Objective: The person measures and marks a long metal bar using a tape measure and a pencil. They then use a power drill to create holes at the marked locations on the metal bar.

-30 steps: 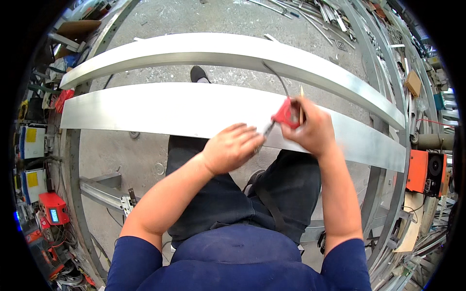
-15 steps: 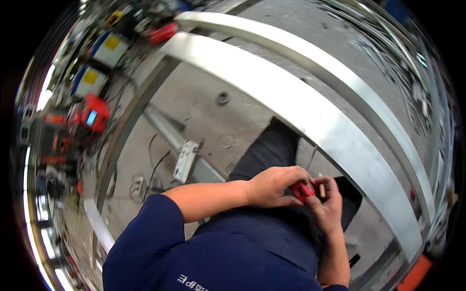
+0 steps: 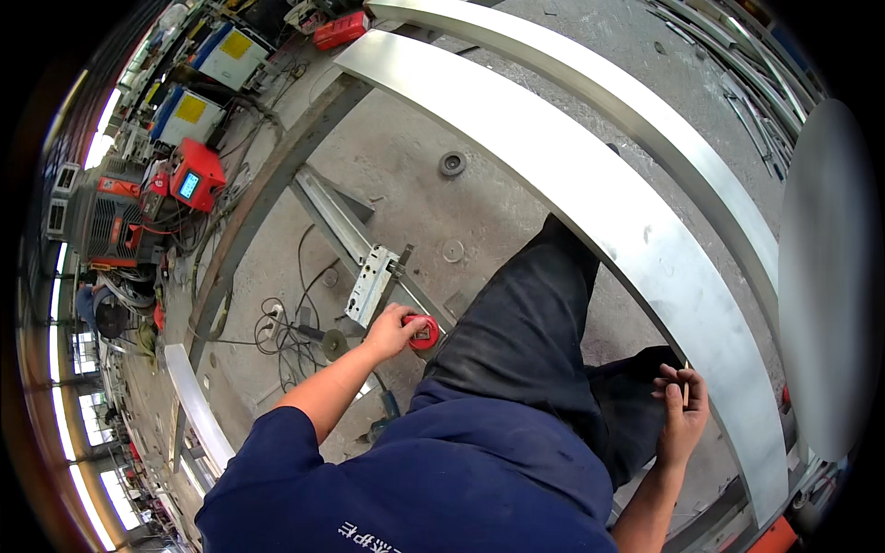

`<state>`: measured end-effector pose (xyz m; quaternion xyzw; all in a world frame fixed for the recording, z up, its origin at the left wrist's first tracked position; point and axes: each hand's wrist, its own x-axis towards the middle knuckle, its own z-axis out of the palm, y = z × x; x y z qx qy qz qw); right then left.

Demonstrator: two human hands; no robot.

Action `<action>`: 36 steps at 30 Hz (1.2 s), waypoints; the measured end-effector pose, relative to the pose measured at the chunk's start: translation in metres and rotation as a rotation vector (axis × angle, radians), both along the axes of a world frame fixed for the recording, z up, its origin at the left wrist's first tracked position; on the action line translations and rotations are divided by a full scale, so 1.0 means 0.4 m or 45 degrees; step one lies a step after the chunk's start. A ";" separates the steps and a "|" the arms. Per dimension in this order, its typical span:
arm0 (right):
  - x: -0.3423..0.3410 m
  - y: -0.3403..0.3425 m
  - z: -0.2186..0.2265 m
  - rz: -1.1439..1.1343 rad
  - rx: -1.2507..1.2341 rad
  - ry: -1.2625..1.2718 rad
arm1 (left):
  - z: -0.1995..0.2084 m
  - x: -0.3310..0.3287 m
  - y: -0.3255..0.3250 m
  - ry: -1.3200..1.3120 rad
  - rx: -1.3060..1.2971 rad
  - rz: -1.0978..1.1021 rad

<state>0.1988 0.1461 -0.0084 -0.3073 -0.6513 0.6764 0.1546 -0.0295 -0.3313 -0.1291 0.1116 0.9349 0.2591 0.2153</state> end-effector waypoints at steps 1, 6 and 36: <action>0.011 0.002 -0.004 -0.013 0.004 -0.007 | 0.010 0.001 0.010 0.022 -0.064 -0.009; 0.058 0.018 -0.035 -0.100 0.036 -0.001 | 0.087 -0.095 0.029 0.321 -0.341 -0.087; 0.026 0.148 0.109 -0.400 1.153 0.072 | 0.356 -0.347 0.547 0.899 0.268 -0.748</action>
